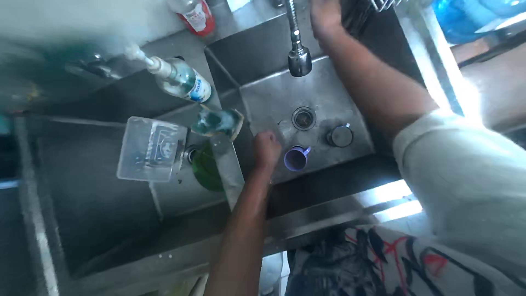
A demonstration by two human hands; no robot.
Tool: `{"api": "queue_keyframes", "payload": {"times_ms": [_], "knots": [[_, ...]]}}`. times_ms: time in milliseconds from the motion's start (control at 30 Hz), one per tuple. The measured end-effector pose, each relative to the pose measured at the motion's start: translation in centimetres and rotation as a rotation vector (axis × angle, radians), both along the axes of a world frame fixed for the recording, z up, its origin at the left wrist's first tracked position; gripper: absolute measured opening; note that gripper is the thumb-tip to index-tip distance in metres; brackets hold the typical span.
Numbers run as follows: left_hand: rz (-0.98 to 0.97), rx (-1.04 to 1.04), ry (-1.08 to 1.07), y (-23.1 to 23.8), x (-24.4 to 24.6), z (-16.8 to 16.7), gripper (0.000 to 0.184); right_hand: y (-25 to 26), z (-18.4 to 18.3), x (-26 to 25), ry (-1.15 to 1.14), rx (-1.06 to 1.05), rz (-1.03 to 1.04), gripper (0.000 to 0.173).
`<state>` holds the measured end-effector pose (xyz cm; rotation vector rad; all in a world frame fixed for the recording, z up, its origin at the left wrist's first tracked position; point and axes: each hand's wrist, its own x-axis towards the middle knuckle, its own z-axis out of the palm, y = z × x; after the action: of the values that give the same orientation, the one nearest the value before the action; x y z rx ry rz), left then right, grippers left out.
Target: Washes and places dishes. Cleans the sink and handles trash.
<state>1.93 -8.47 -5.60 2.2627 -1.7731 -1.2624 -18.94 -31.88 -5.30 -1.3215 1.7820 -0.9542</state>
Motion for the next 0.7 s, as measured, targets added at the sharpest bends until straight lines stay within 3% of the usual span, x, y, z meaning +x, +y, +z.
{"api": "queue_keyframes", "payload": {"times_ms": [67, 100, 167, 300, 433, 500, 700], "knots": [[-0.132, 0.085, -0.077, 0.7, 0.3, -1.1, 0.032, 6.2, -5.4, -1.6, 0.216, 0.158, 0.126, 0.037], [-0.184, 0.153, -0.089, 1.4, 0.5, -1.8, 0.055, 9.2, -8.6, -2.6, 0.383, 0.33, 0.294, 0.035], [-0.212, 0.167, -0.12, 2.5, 0.8, -2.2, 0.07, 12.8, -11.9, -3.2, 0.633, 0.692, 0.536, 0.035], [-0.261, 0.052, -0.156, 7.4, 2.3, 0.2, 0.048, 13.9, -17.5, -2.0, 0.468, 0.767, 0.505, 0.033], [-0.274, -0.567, -0.174, 15.5, 5.6, 0.7, 0.026, 13.9, -18.5, 0.3, 0.341, 0.815, 0.354, 0.04], [-0.206, -0.719, -0.25, 18.8, 7.6, 1.1, 0.028, 14.3, -18.0, 1.4, 0.312, 0.848, 0.288, 0.043], [0.084, -0.768, -0.433, 25.7, 12.6, 1.2, 0.03, 15.0, -18.9, 3.0, 0.287, 0.901, 0.214, 0.042]]}}
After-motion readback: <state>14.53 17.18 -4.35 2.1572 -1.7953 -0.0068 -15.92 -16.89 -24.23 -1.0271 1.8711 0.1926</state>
